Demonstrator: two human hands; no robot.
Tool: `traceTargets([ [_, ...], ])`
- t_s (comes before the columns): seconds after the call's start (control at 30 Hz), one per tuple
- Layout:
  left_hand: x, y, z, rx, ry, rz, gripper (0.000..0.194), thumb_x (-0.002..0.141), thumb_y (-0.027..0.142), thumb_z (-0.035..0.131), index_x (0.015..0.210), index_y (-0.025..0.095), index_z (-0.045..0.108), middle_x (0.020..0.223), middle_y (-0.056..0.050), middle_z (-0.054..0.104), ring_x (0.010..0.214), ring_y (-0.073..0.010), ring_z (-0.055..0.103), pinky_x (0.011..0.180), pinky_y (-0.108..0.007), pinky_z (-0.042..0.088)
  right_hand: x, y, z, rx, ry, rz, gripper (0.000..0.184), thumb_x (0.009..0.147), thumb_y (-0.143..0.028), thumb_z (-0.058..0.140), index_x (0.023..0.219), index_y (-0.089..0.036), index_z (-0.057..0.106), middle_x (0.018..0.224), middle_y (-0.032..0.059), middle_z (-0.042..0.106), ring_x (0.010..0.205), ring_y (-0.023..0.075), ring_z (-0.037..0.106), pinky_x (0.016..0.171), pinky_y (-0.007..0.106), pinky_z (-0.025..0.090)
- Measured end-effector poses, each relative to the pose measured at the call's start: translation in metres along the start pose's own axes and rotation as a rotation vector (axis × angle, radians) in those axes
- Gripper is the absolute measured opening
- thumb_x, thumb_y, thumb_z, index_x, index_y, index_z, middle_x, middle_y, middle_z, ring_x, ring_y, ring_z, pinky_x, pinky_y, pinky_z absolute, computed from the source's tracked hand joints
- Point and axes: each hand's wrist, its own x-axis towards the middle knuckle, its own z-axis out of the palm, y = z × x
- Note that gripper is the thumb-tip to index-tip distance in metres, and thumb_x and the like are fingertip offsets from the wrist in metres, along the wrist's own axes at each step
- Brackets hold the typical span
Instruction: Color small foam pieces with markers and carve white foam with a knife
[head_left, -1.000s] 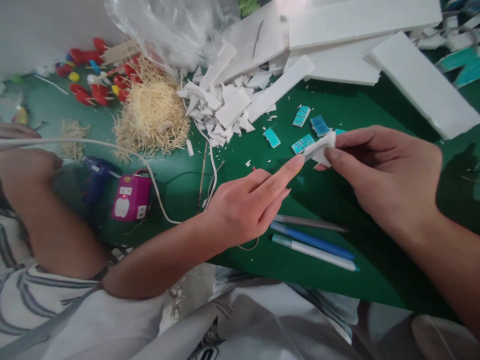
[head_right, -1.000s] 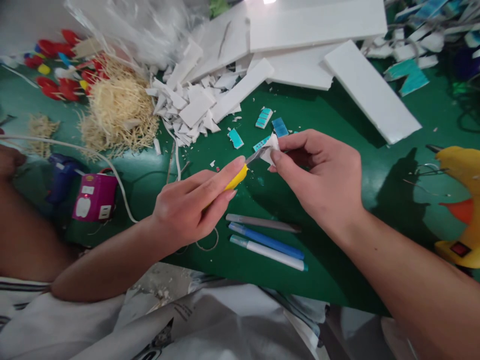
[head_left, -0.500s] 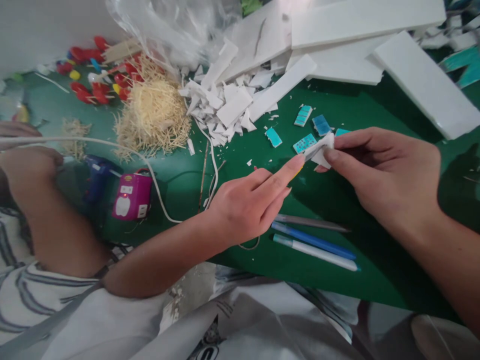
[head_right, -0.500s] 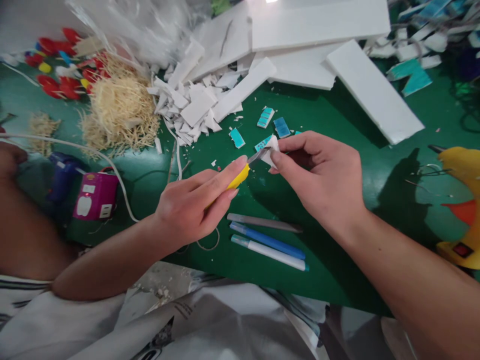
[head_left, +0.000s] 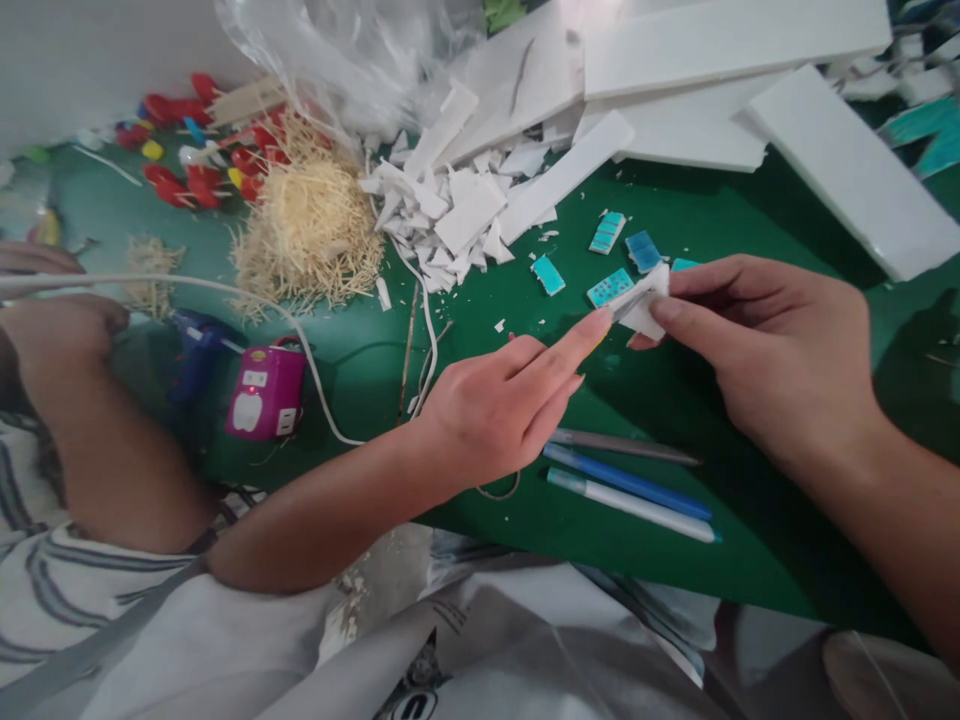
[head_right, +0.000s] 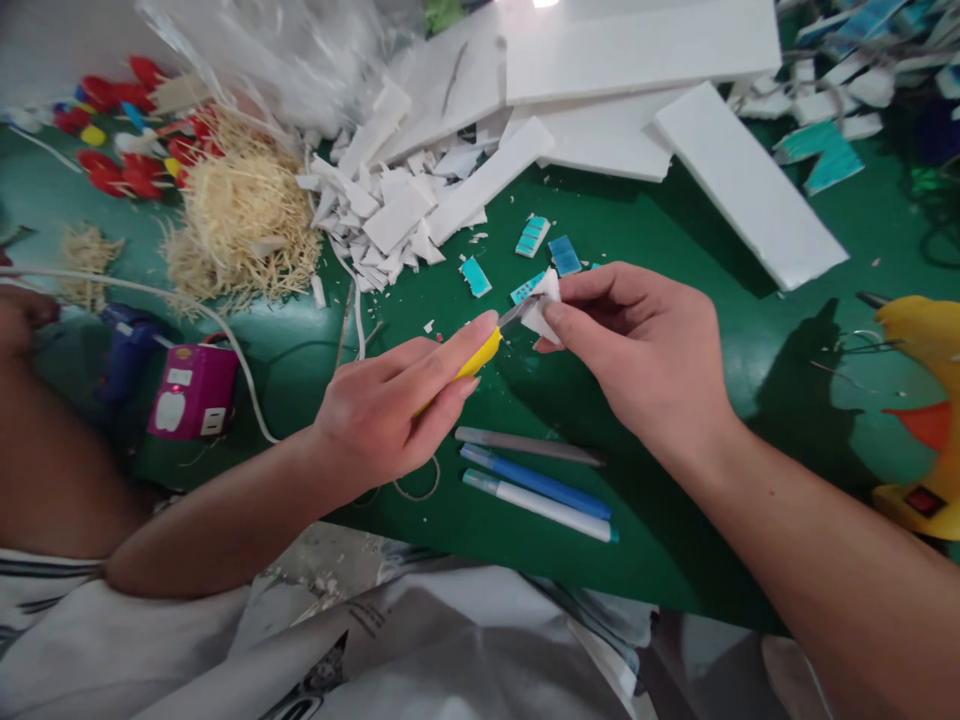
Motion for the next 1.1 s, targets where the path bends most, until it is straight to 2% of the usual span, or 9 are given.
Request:
traceTargets([
  [0.07,0.0007,0.0001,-0.0011,0.009,-0.026,-0.007,0.044,0.115,0.019,0.045,0.158,0.017,0.054,0.089,0.003,0.073,0.072,-0.0083,0.066,0.071,-0.016,0.056,0.0000,-0.0021,0.0021,0.033,0.012,0.016,0.008,0.080,-0.017,0.085,0.079,-0.024,0.082,0.072,-0.0019,0.080,0.063,0.0160,0.077,0.065,0.031,0.067],
  [0.2,-0.0007,0.0006,-0.0036,0.030,-0.065,-0.031,0.041,0.115,0.021,0.045,0.154,0.017,0.055,0.092,0.003,0.074,0.072,-0.0079,0.068,0.066,-0.018,0.053,-0.0010,-0.0043,0.0028,-0.071,0.125,-0.012,0.011,0.080,-0.014,0.084,0.078,-0.024,0.081,0.074,-0.0009,0.080,0.063,0.0165,0.077,0.060,0.029,0.064],
  [0.33,-0.0010,0.0010,-0.0048,0.047,-0.031,-0.045,0.043,0.114,0.021,0.049,0.156,0.021,0.054,0.096,0.003,0.076,0.073,-0.0079,0.069,0.066,-0.019,0.053,0.0017,-0.0022,0.0010,-0.058,0.222,0.000,0.012,0.079,-0.012,0.084,0.079,-0.024,0.083,0.075,0.0003,0.081,0.067,0.0167,0.076,0.068,0.032,0.065],
  [0.43,0.0000,0.0002,-0.0050,0.057,-0.051,-0.031,0.048,0.114,0.021,0.047,0.162,0.021,0.048,0.094,0.003,0.075,0.071,-0.0085,0.069,0.063,-0.020,0.052,0.0034,-0.0007,0.0015,0.023,0.175,0.030,0.014,0.078,-0.010,0.085,0.077,-0.024,0.084,0.074,0.0001,0.081,0.067,0.0160,0.076,0.072,0.032,0.067],
  [0.53,0.0001,-0.0006,-0.0044,0.079,-0.054,-0.019,0.044,0.114,0.021,0.049,0.158,0.019,0.052,0.094,0.003,0.075,0.072,-0.0087,0.070,0.062,-0.021,0.050,0.0029,-0.0014,0.0029,0.031,0.109,0.029,0.014,0.081,-0.011,0.084,0.081,-0.024,0.086,0.077,-0.0008,0.083,0.068,0.0147,0.077,0.070,0.029,0.067],
  [0.73,-0.0010,-0.0017,-0.0022,0.099,0.003,0.005,0.046,0.113,0.022,0.053,0.159,0.021,0.053,0.098,0.001,0.076,0.081,-0.0111,0.074,0.067,-0.023,0.054,0.0025,-0.0029,0.0023,0.038,0.122,0.010,0.018,0.079,-0.008,0.081,0.077,-0.025,0.084,0.072,-0.0024,0.081,0.065,0.0140,0.075,0.068,0.029,0.066],
  [0.87,-0.0001,-0.0025,-0.0033,0.133,0.003,0.009,0.038,0.113,0.025,0.053,0.149,0.019,0.063,0.097,0.000,0.077,0.078,-0.0113,0.073,0.066,-0.025,0.052,0.0026,-0.0009,0.0019,0.033,0.113,-0.009,0.015,0.077,-0.011,0.082,0.076,-0.025,0.084,0.072,-0.0015,0.080,0.065,0.0158,0.075,0.065,0.031,0.065],
  [1.0,0.0007,-0.0023,-0.0047,0.158,-0.023,0.001,0.037,0.113,0.027,0.053,0.146,0.020,0.068,0.098,-0.002,0.077,0.078,-0.0117,0.071,0.067,-0.026,0.050,0.0020,-0.0003,0.0011,-0.021,0.111,-0.015,0.012,0.079,-0.013,0.082,0.080,-0.025,0.085,0.079,0.0003,0.082,0.070,0.0166,0.076,0.070,0.032,0.066],
  [1.1,0.0014,-0.0021,-0.0048,0.186,-0.034,-0.011,0.036,0.113,0.028,0.053,0.144,0.021,0.071,0.097,-0.003,0.075,0.078,-0.0133,0.070,0.066,-0.027,0.049,0.0018,-0.0008,0.0006,-0.018,0.109,-0.013,0.013,0.079,-0.012,0.081,0.081,-0.025,0.085,0.077,-0.0010,0.082,0.068,0.0153,0.076,0.067,0.030,0.066],
])
